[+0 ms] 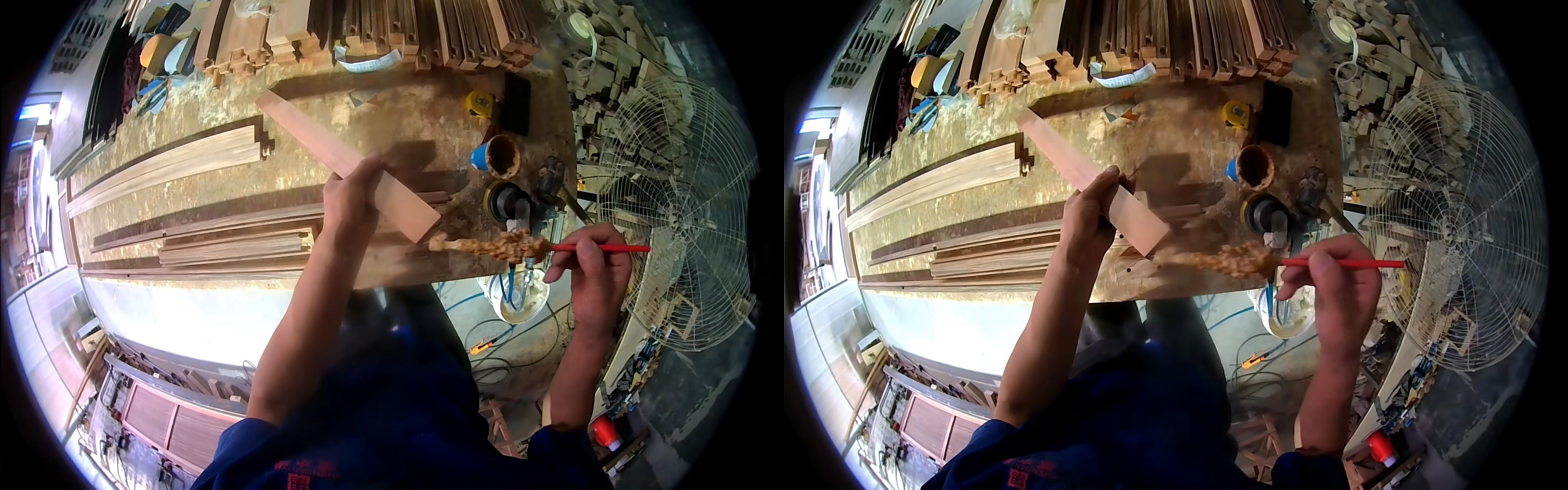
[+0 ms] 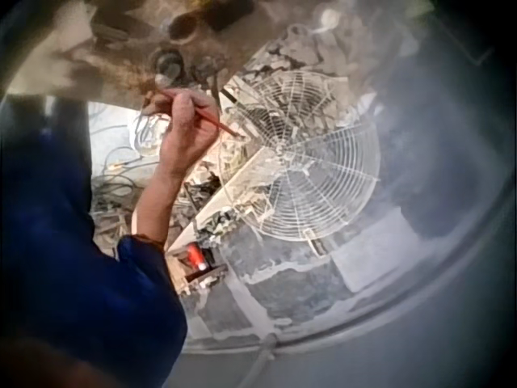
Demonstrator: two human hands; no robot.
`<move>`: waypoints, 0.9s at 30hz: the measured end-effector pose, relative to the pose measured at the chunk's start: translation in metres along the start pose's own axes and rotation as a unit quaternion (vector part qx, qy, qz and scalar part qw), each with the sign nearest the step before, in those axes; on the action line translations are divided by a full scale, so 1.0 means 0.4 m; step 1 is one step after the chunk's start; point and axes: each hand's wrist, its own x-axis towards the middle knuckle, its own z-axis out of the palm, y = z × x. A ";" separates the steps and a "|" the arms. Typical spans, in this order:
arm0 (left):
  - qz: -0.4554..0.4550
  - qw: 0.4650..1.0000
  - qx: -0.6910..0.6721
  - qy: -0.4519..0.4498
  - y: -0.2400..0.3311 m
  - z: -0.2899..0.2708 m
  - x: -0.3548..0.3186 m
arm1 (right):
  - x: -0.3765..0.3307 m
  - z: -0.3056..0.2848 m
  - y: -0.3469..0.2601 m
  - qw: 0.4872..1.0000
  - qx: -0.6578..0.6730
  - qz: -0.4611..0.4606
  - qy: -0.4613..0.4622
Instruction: The person assembles wooden panels by applying glue to the edges of wooden strips and joining them to a larger board. They use a hammer to tap the pieces into alignment and a brush to apply adhesive. The person handles multiple wooden components, including long strips and large flat boards, in a workshop environment.
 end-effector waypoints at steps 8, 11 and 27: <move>0.003 1.000 0.008 0.011 0.007 0.001 0.000 | 0.023 0.045 -0.029 0.999 -0.038 -0.027 -0.021; -0.005 1.000 0.003 0.012 0.012 -0.004 -0.002 | 0.030 0.054 -0.029 0.998 -0.049 -0.024 -0.013; -0.017 0.992 -0.114 -0.055 0.061 -0.049 -0.027 | 0.047 -0.001 -0.052 0.997 0.002 -0.075 -0.007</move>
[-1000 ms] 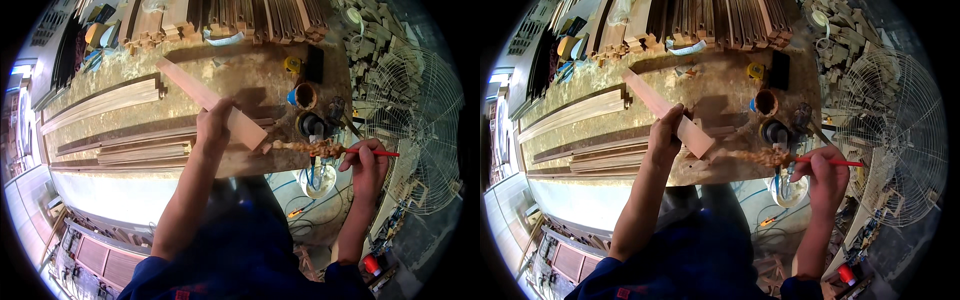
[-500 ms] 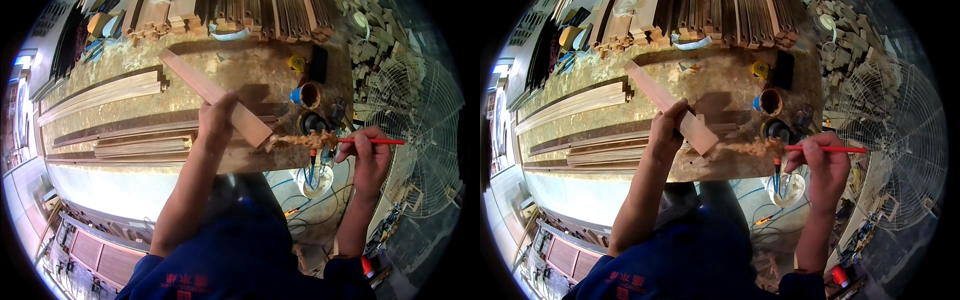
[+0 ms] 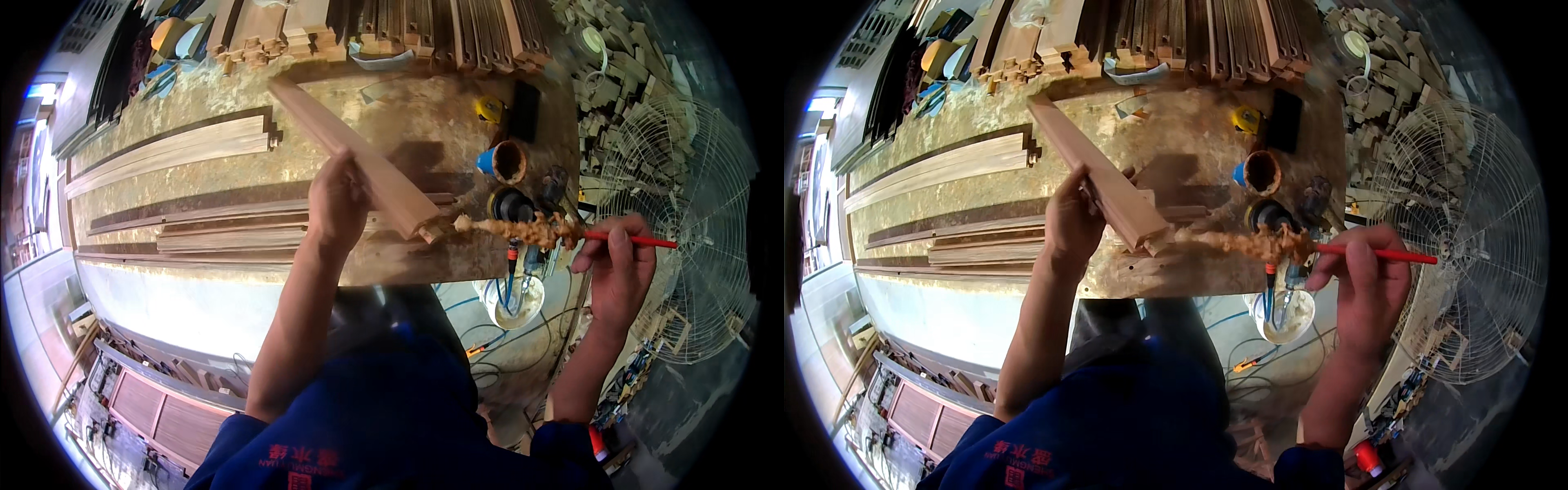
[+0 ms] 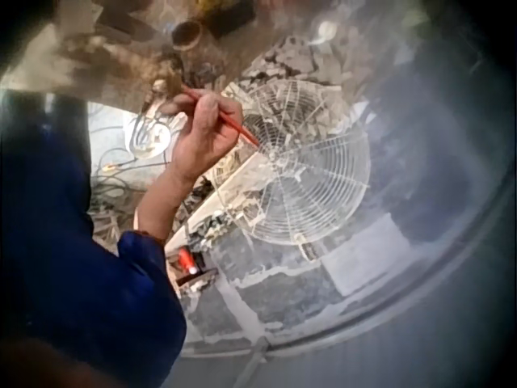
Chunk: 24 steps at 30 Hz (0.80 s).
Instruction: The person assembles wooden panels by applying glue to the edges of wooden strips and joining them to a larger board. They use a hammer to tap the pieces into alignment and a brush to apply adhesive. The person handles multiple wooden components, including long strips and large flat boards, in a workshop environment.
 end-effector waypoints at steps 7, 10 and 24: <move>0.043 0.980 0.169 0.094 -0.022 0.041 0.029 | -0.007 0.027 -0.031 0.996 -0.041 -0.036 -0.074; 0.080 0.962 0.229 0.123 -0.039 0.087 0.019 | -0.020 0.061 -0.044 0.996 -0.057 -0.027 -0.064; 0.105 0.931 0.299 0.180 -0.096 0.063 0.091 | -0.023 0.093 -0.021 0.988 -0.108 -0.085 -0.075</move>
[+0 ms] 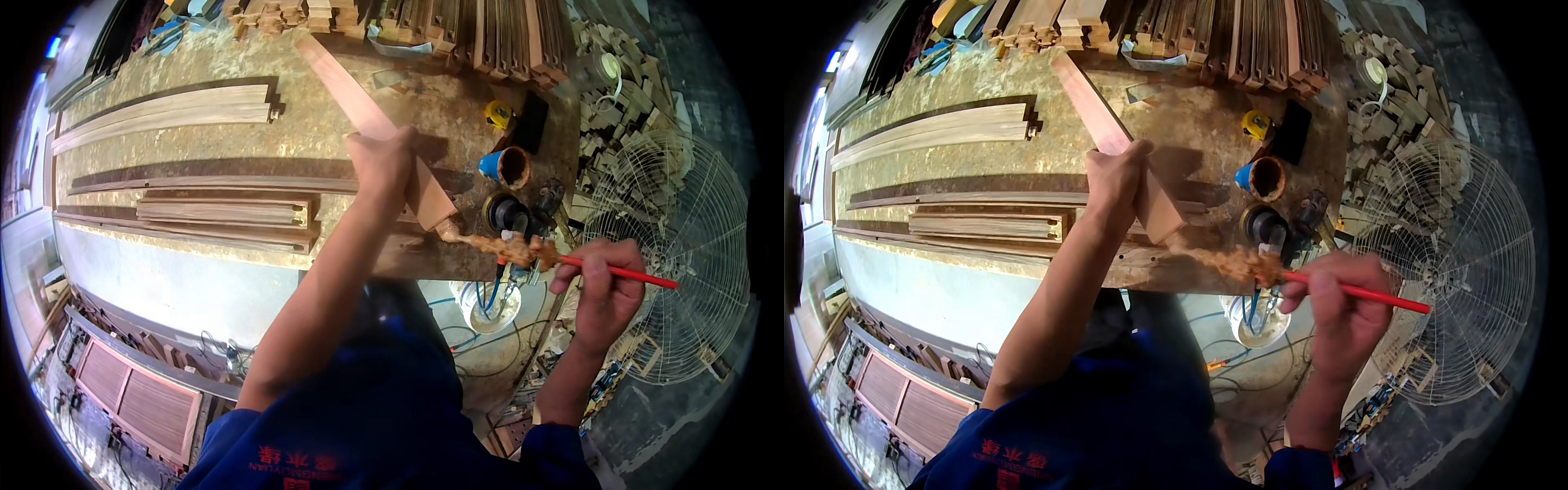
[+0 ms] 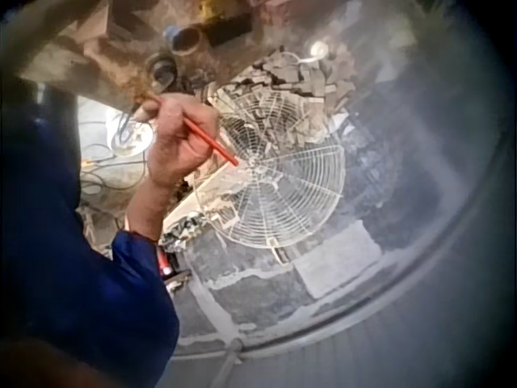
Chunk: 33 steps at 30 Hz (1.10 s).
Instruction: The person assembles wooden panels by applying glue to the edges of wooden strips and joining them to a larger board. They use a hammer to tap the pieces into alignment and a brush to apply adhesive. The person handles multiple wooden components, including long strips and large flat boards, in a workshop environment.
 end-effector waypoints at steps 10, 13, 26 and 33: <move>-0.019 0.978 -0.196 -0.063 0.041 -0.034 -0.029 | -0.001 -0.032 0.030 0.996 0.038 0.026 0.079; -0.051 0.967 -0.242 -0.062 0.057 -0.050 -0.033 | -0.002 -0.020 0.037 0.989 0.113 0.048 0.083; -0.072 0.935 -0.330 -0.106 0.094 -0.059 -0.040 | 0.020 0.029 0.047 0.981 0.173 0.033 0.084; -0.056 0.932 -0.346 -0.088 0.105 -0.049 -0.050 | 0.016 0.002 0.057 0.982 0.144 0.004 0.123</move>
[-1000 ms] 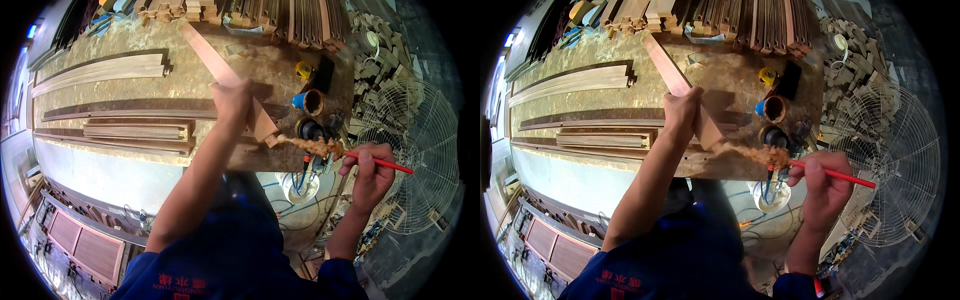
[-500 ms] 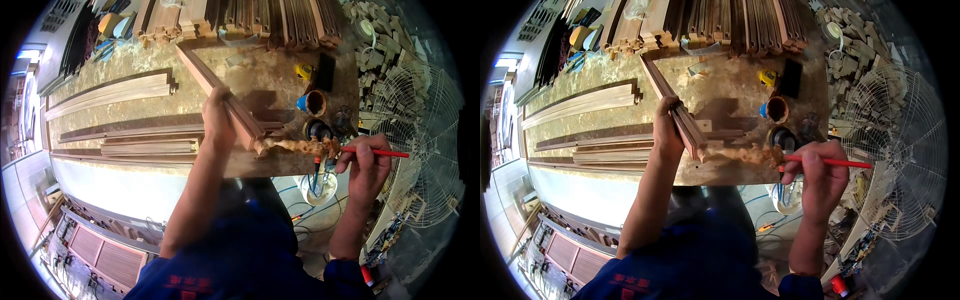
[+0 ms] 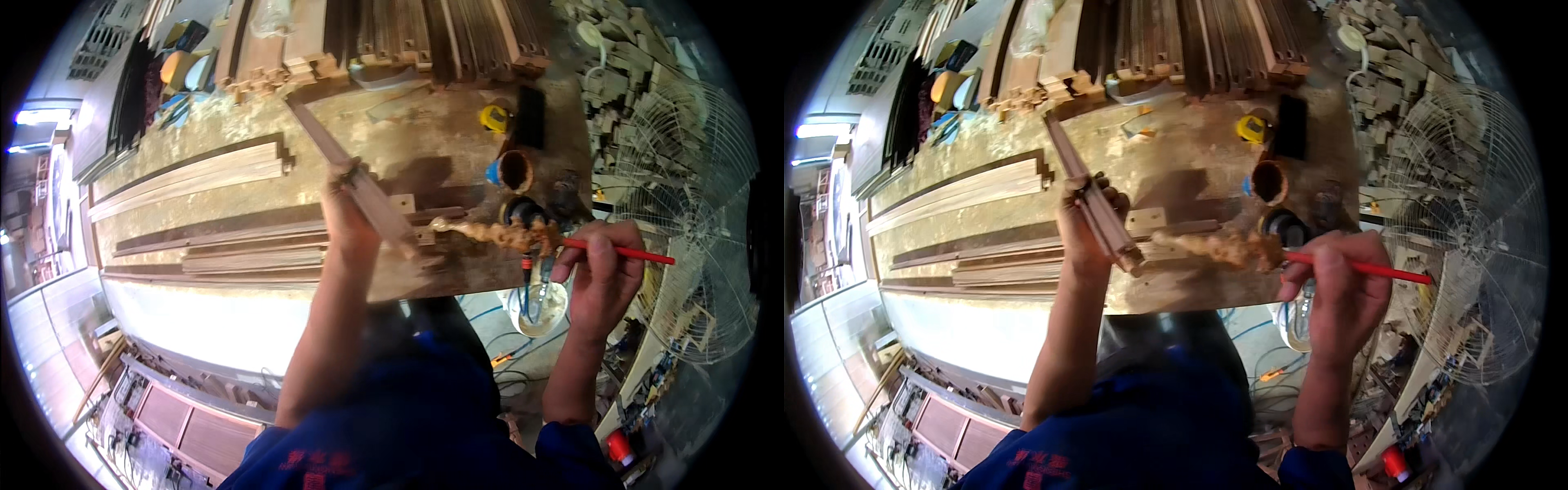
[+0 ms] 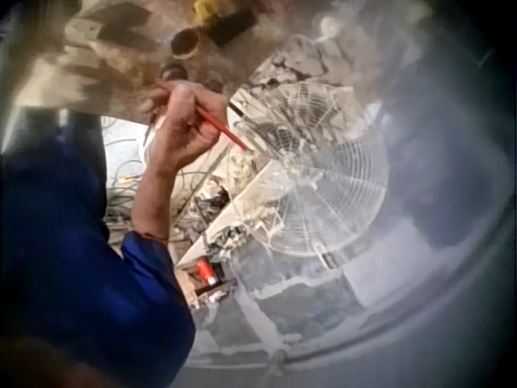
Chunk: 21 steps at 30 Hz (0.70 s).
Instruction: The person assembles wooden panels by applying glue to the edges of wooden strips and joining them to a larger board. They use a hammer to tap the pieces into alignment and a brush to apply adhesive. The person handles multiple wooden components, including long strips and large flat boards, in a workshop environment.
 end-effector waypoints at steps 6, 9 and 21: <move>0.022 0.994 -0.009 -0.104 0.020 -0.058 -0.080 | 0.055 -0.169 0.102 0.984 -0.168 -0.030 0.055; 0.023 0.982 -0.020 -0.186 0.036 -0.128 -0.113 | 0.108 -0.204 0.278 0.962 -0.272 0.029 -0.019; 0.373 0.873 0.311 -0.046 0.372 -0.331 -0.331 | 0.201 -0.684 0.683 0.814 -0.467 0.277 -0.204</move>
